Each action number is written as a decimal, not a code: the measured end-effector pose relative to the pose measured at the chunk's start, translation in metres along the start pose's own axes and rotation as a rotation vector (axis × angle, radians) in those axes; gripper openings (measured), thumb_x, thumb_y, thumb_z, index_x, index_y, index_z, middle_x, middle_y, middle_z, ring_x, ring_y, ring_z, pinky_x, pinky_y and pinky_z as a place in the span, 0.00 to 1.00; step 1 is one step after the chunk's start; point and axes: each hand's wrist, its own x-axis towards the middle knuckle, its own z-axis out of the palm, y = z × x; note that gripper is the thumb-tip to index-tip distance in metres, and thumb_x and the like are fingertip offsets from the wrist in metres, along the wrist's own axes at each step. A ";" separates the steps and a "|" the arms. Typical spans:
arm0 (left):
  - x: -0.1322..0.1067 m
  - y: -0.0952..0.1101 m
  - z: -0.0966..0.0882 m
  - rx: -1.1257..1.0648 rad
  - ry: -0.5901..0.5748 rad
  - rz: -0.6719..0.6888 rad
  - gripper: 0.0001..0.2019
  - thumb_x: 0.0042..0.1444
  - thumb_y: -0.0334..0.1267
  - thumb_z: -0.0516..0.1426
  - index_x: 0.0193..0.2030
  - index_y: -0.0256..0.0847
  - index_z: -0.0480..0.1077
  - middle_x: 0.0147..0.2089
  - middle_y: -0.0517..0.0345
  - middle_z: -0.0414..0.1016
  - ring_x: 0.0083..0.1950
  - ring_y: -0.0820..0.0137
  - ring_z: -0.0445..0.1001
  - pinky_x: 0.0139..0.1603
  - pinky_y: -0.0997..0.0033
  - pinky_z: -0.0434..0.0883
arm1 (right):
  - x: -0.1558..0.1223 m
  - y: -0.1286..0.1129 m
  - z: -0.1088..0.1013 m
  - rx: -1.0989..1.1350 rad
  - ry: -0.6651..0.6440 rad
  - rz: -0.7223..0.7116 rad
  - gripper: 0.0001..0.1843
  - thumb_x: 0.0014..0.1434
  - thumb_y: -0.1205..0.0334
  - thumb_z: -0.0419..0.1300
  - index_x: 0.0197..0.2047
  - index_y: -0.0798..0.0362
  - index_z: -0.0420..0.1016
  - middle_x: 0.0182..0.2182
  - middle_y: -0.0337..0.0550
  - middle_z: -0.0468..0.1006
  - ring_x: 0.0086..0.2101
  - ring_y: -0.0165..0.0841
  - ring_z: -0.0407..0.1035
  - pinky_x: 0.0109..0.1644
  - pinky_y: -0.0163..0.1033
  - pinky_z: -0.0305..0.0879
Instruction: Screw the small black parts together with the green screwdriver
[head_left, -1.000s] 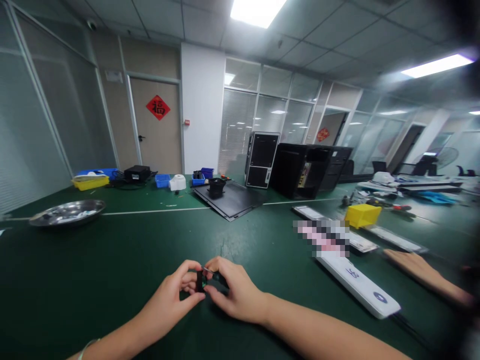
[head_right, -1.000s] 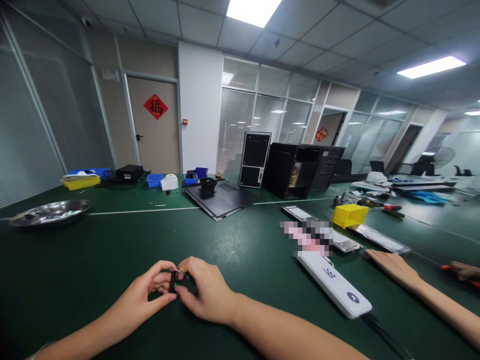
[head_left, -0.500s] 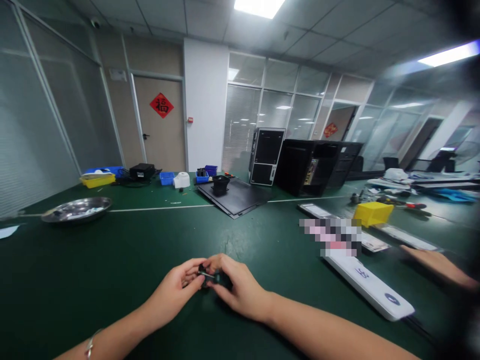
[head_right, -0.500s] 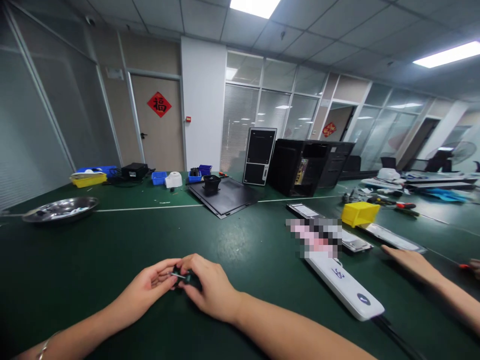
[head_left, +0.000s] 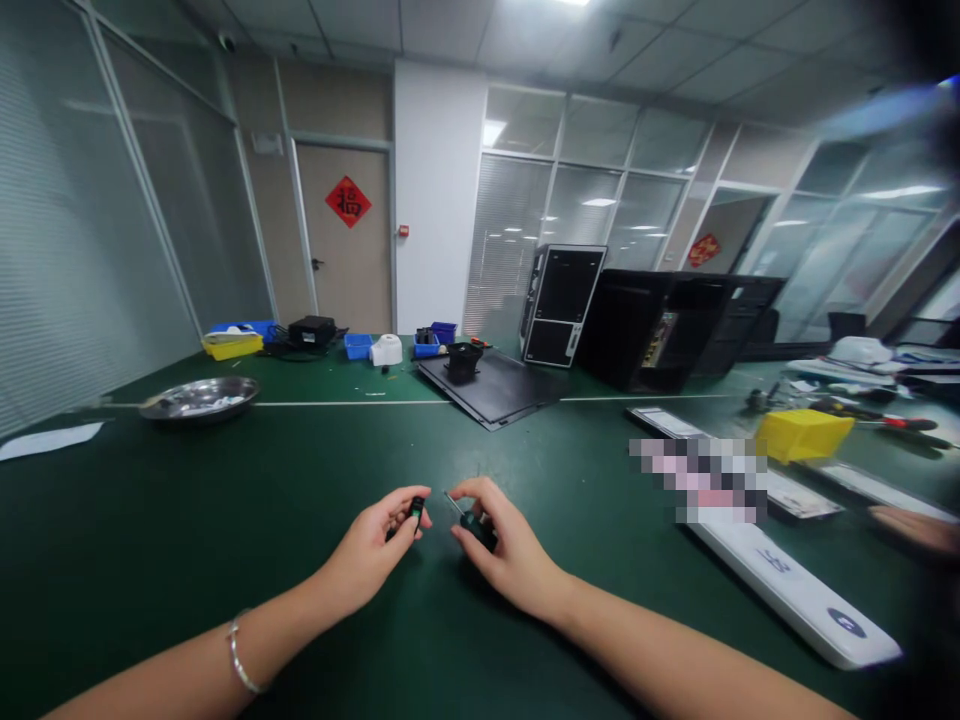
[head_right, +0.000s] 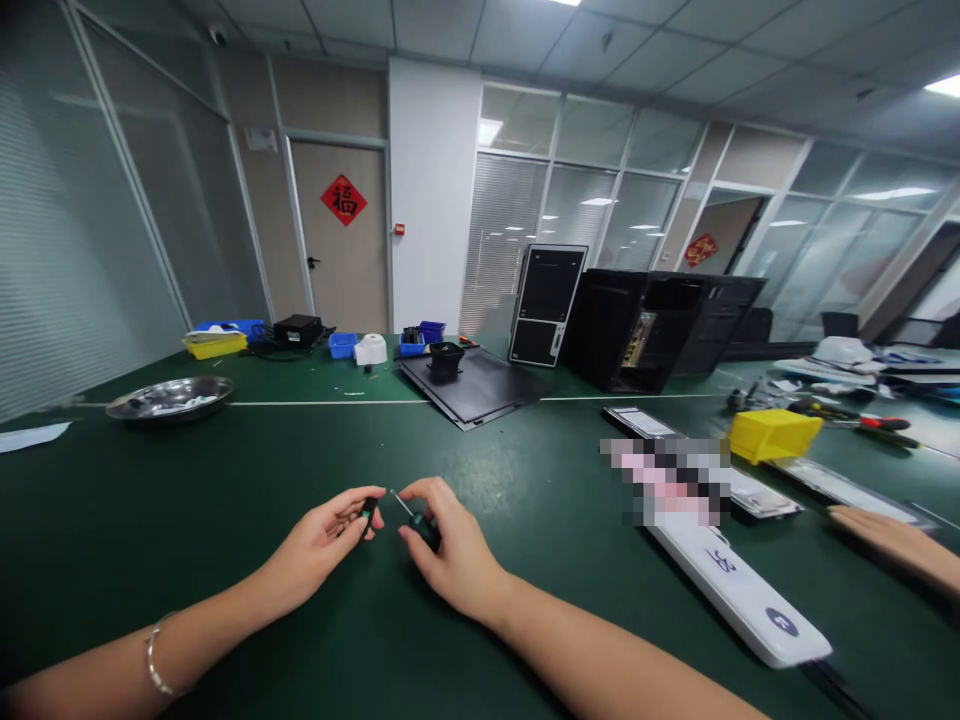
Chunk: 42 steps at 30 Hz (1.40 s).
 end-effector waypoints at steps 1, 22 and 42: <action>0.000 0.000 0.000 -0.006 0.005 0.004 0.17 0.60 0.38 0.54 0.55 0.39 0.66 0.41 0.52 0.75 0.45 0.63 0.75 0.51 0.56 0.73 | 0.000 0.000 0.000 0.000 -0.013 0.011 0.19 0.59 0.71 0.57 0.53 0.48 0.65 0.45 0.44 0.71 0.38 0.33 0.66 0.43 0.39 0.67; 0.000 -0.006 -0.003 0.175 0.077 0.076 0.14 0.60 0.36 0.57 0.51 0.40 0.74 0.50 0.49 0.78 0.49 0.59 0.75 0.54 0.56 0.70 | 0.002 0.000 -0.002 0.045 -0.140 -0.027 0.17 0.61 0.73 0.58 0.52 0.49 0.72 0.43 0.44 0.74 0.42 0.34 0.69 0.47 0.40 0.67; 0.002 0.004 -0.008 0.014 -0.058 -0.013 0.11 0.57 0.39 0.58 0.43 0.38 0.79 0.44 0.50 0.82 0.46 0.60 0.77 0.50 0.63 0.71 | 0.001 -0.001 -0.004 0.127 -0.146 -0.078 0.14 0.59 0.74 0.58 0.47 0.52 0.74 0.41 0.46 0.76 0.42 0.36 0.72 0.49 0.42 0.68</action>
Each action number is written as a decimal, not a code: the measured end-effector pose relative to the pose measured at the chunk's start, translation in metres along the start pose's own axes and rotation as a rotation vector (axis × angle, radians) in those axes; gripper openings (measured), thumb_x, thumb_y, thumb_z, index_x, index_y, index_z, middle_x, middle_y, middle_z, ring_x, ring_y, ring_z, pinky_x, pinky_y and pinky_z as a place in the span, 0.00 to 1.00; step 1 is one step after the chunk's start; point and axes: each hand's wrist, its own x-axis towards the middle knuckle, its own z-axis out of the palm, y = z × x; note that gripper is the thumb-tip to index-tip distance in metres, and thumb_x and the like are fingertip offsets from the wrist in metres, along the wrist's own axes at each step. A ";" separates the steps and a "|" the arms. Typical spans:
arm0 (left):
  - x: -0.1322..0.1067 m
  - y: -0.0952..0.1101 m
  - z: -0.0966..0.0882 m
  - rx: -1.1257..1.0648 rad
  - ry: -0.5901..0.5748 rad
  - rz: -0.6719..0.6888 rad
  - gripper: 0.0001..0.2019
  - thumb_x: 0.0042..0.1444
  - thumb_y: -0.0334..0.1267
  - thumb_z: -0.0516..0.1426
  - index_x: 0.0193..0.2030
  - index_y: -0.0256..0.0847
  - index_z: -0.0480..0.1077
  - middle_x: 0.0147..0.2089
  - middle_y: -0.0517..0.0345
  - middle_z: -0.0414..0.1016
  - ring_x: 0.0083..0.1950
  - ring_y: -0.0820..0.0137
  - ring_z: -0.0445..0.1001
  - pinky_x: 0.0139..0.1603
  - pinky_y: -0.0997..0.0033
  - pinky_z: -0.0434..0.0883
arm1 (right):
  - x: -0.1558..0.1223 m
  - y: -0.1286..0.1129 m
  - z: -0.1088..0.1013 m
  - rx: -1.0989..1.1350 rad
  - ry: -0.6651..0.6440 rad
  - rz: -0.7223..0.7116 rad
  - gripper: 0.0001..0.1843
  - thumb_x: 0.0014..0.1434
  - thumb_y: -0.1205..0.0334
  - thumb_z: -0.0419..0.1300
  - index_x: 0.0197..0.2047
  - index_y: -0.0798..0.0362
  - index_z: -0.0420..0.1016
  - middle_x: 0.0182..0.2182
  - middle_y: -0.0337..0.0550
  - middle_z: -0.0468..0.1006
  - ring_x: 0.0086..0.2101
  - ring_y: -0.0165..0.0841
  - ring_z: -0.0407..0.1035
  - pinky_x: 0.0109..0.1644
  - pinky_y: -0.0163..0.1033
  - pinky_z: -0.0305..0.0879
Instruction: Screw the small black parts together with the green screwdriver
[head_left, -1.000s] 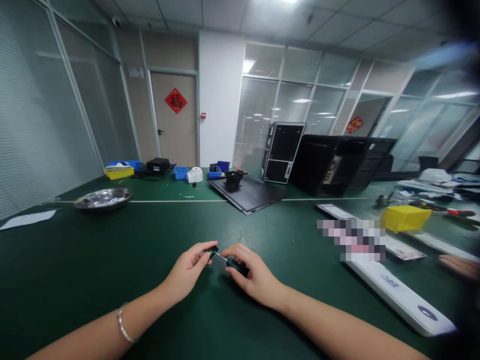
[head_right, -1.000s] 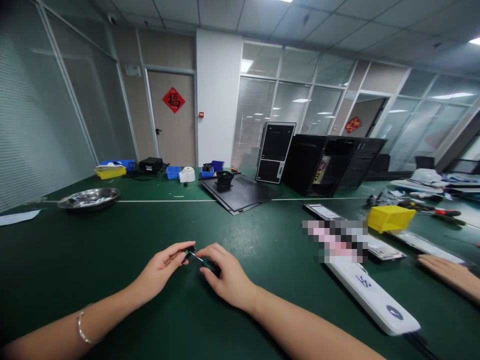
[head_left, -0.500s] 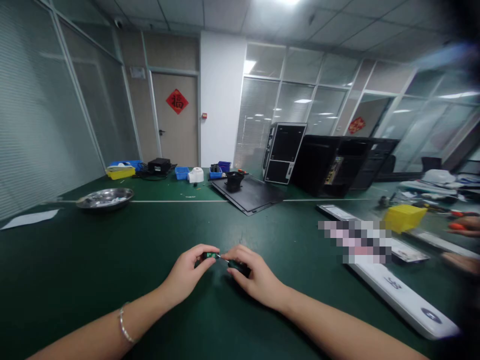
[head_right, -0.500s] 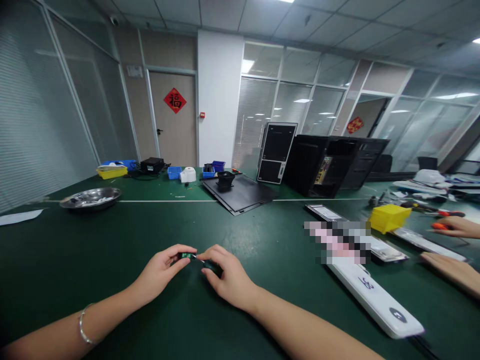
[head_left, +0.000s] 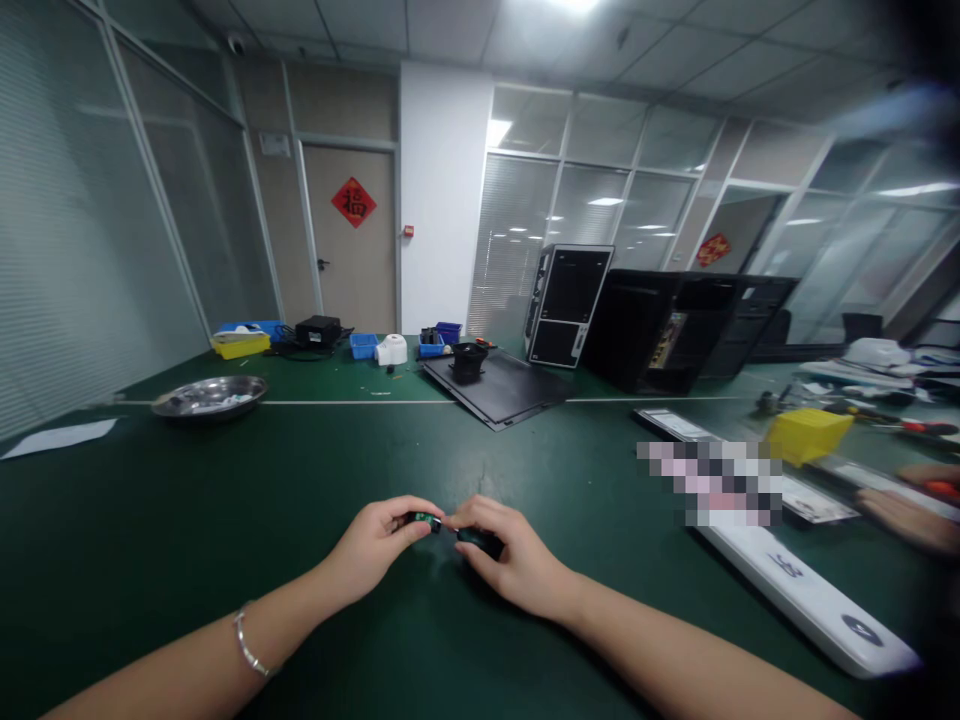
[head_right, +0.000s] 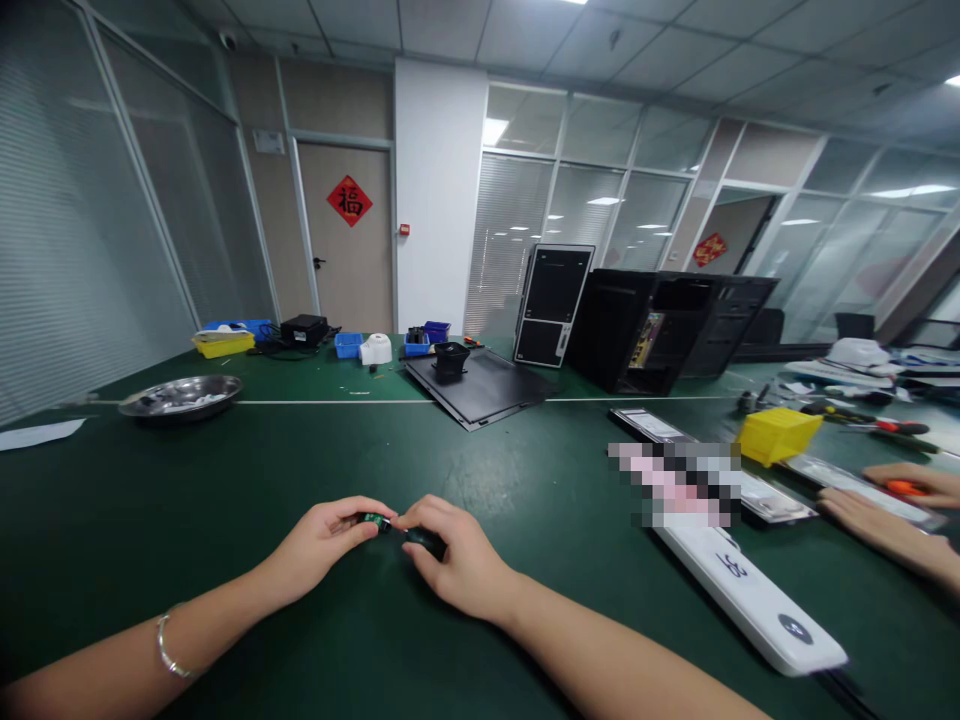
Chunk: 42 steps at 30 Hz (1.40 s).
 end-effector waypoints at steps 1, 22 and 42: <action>0.000 0.001 0.000 -0.004 0.000 -0.004 0.11 0.57 0.39 0.58 0.43 0.39 0.79 0.43 0.51 0.82 0.45 0.60 0.77 0.49 0.63 0.71 | 0.000 0.000 0.000 0.001 0.000 0.000 0.14 0.59 0.74 0.58 0.47 0.52 0.74 0.41 0.46 0.76 0.42 0.36 0.72 0.48 0.42 0.68; 0.003 -0.008 0.000 -0.217 0.125 -0.081 0.12 0.58 0.43 0.59 0.43 0.39 0.77 0.40 0.52 0.79 0.41 0.63 0.76 0.49 0.62 0.70 | 0.000 -0.001 0.001 -0.023 -0.029 0.014 0.17 0.58 0.75 0.58 0.49 0.51 0.74 0.42 0.45 0.77 0.43 0.35 0.72 0.49 0.41 0.67; 0.003 -0.006 0.001 -0.344 0.163 -0.032 0.18 0.54 0.40 0.63 0.49 0.43 0.65 0.42 0.57 0.75 0.44 0.66 0.76 0.53 0.60 0.70 | 0.000 -0.001 0.000 -0.057 0.021 0.039 0.15 0.60 0.72 0.58 0.49 0.51 0.74 0.40 0.44 0.76 0.40 0.35 0.71 0.45 0.40 0.67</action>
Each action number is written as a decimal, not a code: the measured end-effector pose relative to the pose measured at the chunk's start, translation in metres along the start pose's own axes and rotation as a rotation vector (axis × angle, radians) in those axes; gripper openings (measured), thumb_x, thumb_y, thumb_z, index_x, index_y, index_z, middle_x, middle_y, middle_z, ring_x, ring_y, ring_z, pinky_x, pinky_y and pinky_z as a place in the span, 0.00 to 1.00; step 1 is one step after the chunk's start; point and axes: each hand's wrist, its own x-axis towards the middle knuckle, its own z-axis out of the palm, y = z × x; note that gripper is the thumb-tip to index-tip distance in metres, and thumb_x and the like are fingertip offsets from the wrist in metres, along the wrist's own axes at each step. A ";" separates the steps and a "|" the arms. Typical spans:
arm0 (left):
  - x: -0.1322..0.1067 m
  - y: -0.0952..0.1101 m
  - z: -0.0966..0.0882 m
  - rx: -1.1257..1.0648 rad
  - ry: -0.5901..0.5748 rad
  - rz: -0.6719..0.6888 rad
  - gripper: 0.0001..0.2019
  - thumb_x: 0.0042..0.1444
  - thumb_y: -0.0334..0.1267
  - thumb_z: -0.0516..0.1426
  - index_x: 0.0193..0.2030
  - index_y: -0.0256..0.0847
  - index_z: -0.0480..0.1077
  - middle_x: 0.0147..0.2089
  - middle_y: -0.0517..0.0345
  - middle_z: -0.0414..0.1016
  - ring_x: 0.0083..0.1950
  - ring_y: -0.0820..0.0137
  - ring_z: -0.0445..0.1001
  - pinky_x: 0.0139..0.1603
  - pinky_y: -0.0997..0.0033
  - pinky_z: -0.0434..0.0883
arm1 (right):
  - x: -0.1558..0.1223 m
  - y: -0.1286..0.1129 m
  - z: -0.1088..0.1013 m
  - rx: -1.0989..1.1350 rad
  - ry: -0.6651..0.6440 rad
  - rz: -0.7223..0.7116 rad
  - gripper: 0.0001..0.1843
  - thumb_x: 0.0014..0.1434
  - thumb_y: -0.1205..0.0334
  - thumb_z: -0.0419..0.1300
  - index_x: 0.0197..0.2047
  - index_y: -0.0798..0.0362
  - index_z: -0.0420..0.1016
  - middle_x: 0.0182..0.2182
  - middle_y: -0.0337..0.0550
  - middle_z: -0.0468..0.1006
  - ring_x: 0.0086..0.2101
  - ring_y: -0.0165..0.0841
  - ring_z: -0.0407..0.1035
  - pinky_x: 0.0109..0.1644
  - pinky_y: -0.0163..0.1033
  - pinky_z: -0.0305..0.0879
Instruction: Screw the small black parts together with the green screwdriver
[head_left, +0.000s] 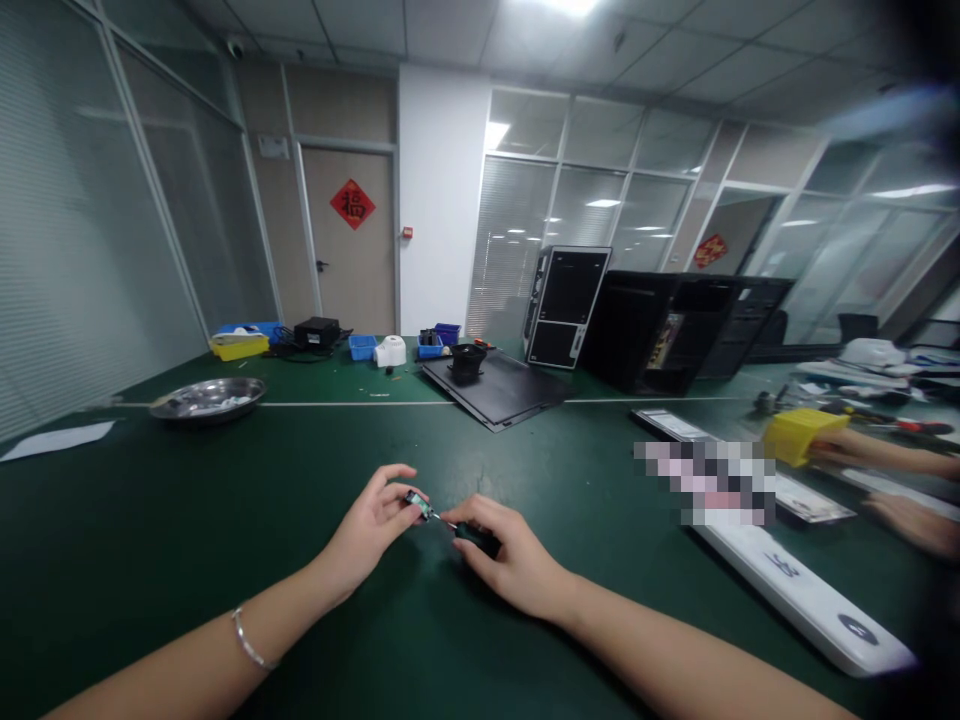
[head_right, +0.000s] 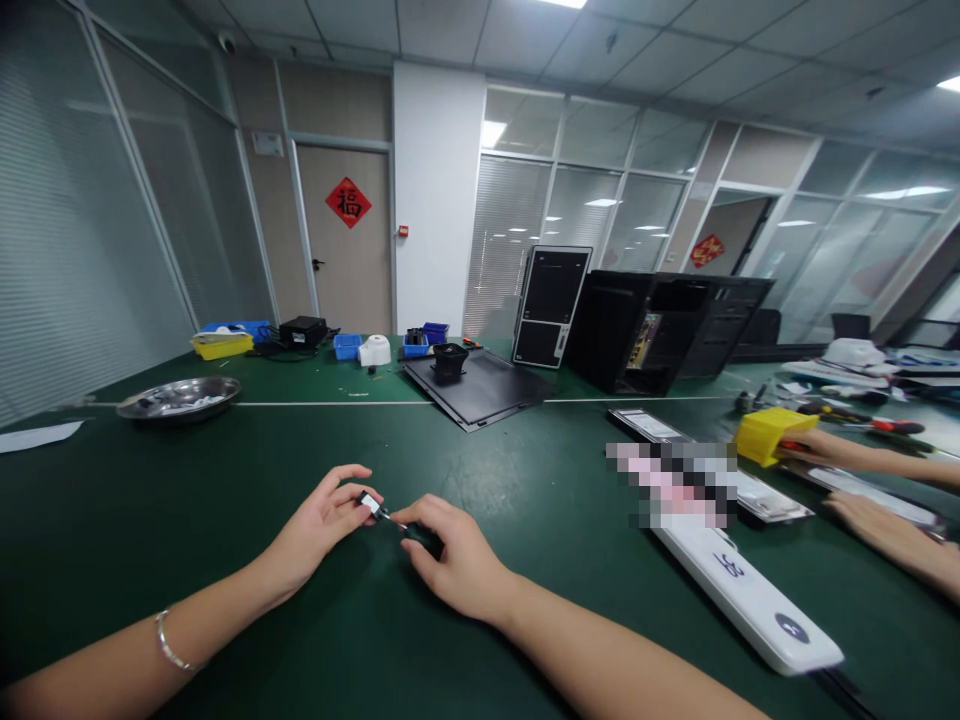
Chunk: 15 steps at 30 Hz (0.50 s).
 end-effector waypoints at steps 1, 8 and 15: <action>0.001 0.000 0.000 0.022 -0.005 0.006 0.18 0.55 0.40 0.63 0.51 0.43 0.66 0.42 0.57 0.75 0.44 0.66 0.76 0.52 0.60 0.70 | 0.000 0.000 0.000 0.000 -0.004 -0.001 0.15 0.60 0.72 0.58 0.49 0.51 0.74 0.40 0.44 0.76 0.40 0.35 0.71 0.46 0.40 0.67; 0.001 -0.003 -0.003 0.189 -0.057 0.069 0.10 0.54 0.38 0.62 0.42 0.38 0.75 0.41 0.54 0.77 0.46 0.62 0.76 0.53 0.59 0.71 | 0.001 -0.001 0.000 -0.003 0.008 0.000 0.14 0.60 0.72 0.58 0.48 0.51 0.74 0.39 0.44 0.76 0.39 0.35 0.71 0.45 0.40 0.67; 0.000 -0.002 -0.003 0.252 -0.045 0.127 0.08 0.53 0.37 0.63 0.39 0.39 0.80 0.40 0.52 0.78 0.43 0.62 0.77 0.49 0.61 0.73 | 0.000 0.000 -0.001 0.027 0.004 -0.015 0.13 0.61 0.71 0.58 0.48 0.51 0.74 0.40 0.44 0.77 0.39 0.35 0.70 0.45 0.40 0.67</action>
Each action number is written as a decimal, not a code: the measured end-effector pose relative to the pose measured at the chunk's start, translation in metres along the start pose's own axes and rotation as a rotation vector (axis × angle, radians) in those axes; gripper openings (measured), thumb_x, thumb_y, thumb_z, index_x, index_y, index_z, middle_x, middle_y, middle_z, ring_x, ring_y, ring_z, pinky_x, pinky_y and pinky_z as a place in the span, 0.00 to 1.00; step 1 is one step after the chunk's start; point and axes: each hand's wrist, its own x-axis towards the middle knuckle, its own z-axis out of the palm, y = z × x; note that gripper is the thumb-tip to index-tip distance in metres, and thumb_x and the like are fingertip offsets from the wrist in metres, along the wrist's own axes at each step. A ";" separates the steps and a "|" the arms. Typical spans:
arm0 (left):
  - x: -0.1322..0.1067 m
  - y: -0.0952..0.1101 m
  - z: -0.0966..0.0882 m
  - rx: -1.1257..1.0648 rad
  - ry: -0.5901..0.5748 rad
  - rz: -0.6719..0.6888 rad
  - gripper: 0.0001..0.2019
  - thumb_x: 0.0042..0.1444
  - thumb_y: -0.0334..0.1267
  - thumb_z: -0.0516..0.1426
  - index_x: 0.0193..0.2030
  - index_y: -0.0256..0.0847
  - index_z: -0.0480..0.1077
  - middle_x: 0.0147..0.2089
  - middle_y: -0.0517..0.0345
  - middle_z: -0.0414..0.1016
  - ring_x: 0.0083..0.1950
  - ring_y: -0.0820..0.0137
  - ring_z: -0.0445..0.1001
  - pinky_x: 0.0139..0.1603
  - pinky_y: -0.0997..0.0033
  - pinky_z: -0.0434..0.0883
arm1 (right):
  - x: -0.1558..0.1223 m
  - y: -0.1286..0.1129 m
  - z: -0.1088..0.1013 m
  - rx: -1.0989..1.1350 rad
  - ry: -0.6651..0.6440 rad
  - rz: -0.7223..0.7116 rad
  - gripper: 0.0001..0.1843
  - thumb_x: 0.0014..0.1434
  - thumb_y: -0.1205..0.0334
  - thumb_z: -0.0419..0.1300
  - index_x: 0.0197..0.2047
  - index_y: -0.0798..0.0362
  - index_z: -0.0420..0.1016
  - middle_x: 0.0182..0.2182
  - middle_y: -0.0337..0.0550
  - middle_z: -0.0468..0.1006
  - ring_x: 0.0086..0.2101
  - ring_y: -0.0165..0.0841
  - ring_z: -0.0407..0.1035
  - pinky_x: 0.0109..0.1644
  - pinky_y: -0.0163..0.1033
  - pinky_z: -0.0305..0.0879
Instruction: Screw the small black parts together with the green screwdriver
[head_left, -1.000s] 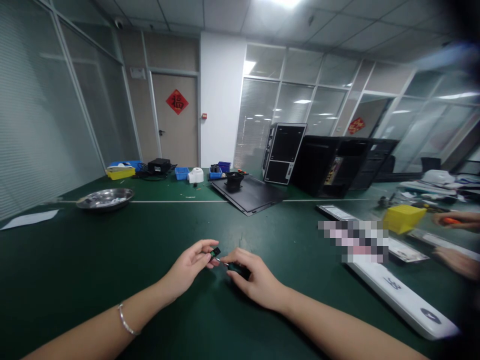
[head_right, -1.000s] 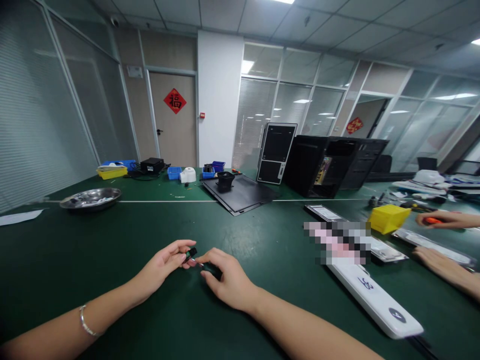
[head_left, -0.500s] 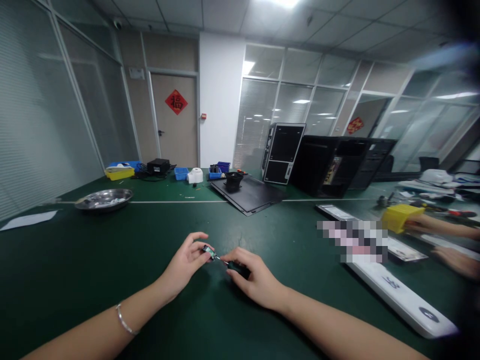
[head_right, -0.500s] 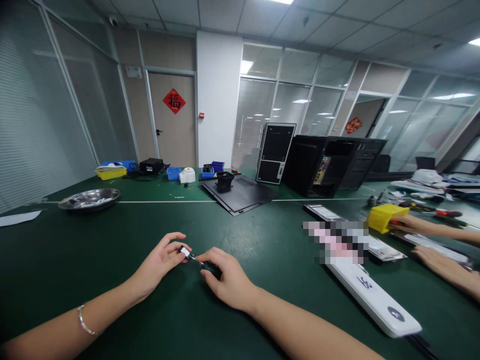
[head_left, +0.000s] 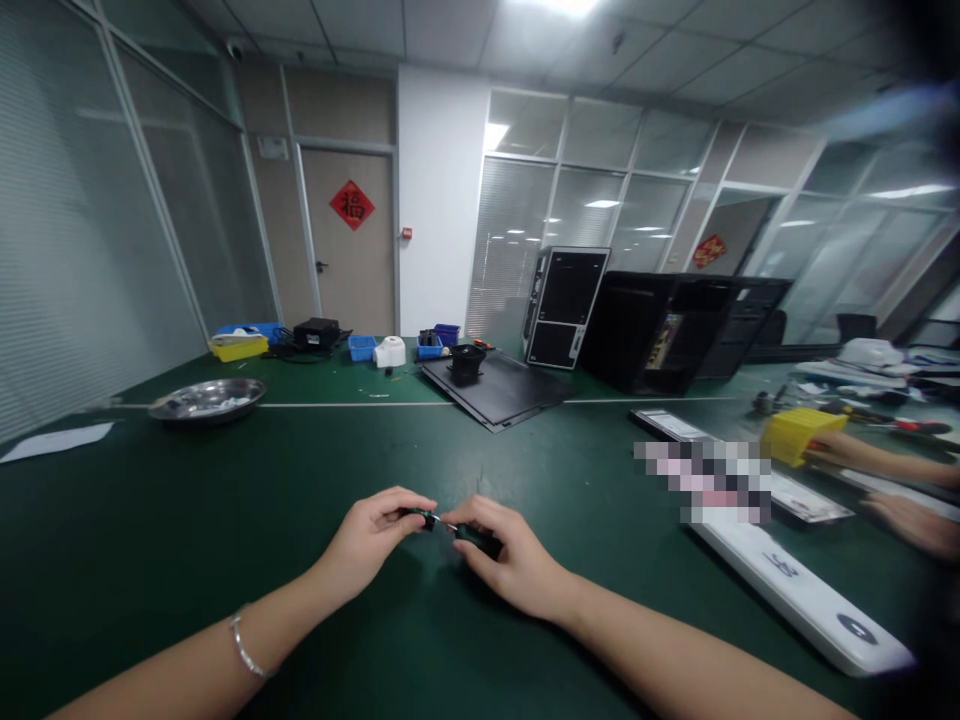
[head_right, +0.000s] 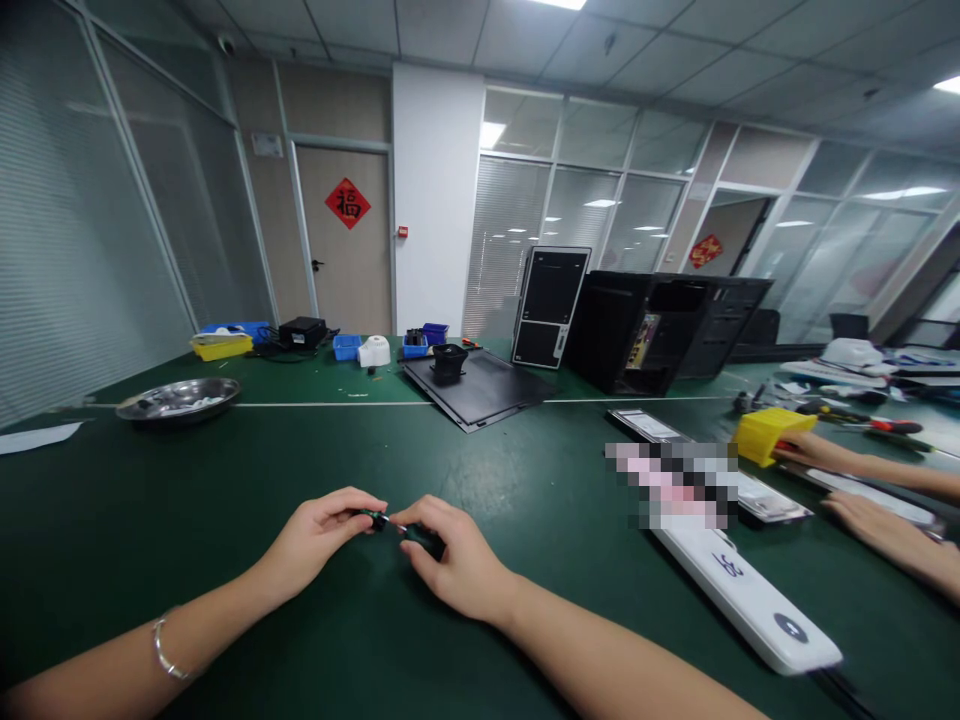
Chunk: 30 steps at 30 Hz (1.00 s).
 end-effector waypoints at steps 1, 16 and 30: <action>0.000 0.000 0.000 -0.012 0.002 -0.008 0.09 0.53 0.38 0.63 0.39 0.39 0.81 0.40 0.52 0.78 0.43 0.62 0.77 0.49 0.61 0.74 | 0.000 0.000 0.000 0.011 -0.002 -0.003 0.13 0.61 0.70 0.58 0.49 0.51 0.74 0.40 0.44 0.77 0.39 0.35 0.70 0.45 0.40 0.67; 0.000 0.007 -0.001 0.195 -0.095 -0.059 0.09 0.58 0.40 0.59 0.40 0.44 0.80 0.41 0.54 0.81 0.44 0.59 0.77 0.49 0.61 0.72 | 0.005 0.016 -0.003 0.245 0.355 0.278 0.12 0.61 0.60 0.59 0.48 0.52 0.71 0.39 0.43 0.76 0.37 0.34 0.70 0.43 0.39 0.67; -0.006 0.003 0.004 0.477 -0.309 0.145 0.16 0.65 0.34 0.50 0.54 0.52 0.73 0.52 0.54 0.76 0.55 0.58 0.70 0.59 0.58 0.66 | 0.004 0.007 -0.002 0.036 0.046 0.191 0.14 0.59 0.71 0.59 0.48 0.52 0.74 0.40 0.41 0.78 0.39 0.33 0.71 0.46 0.38 0.68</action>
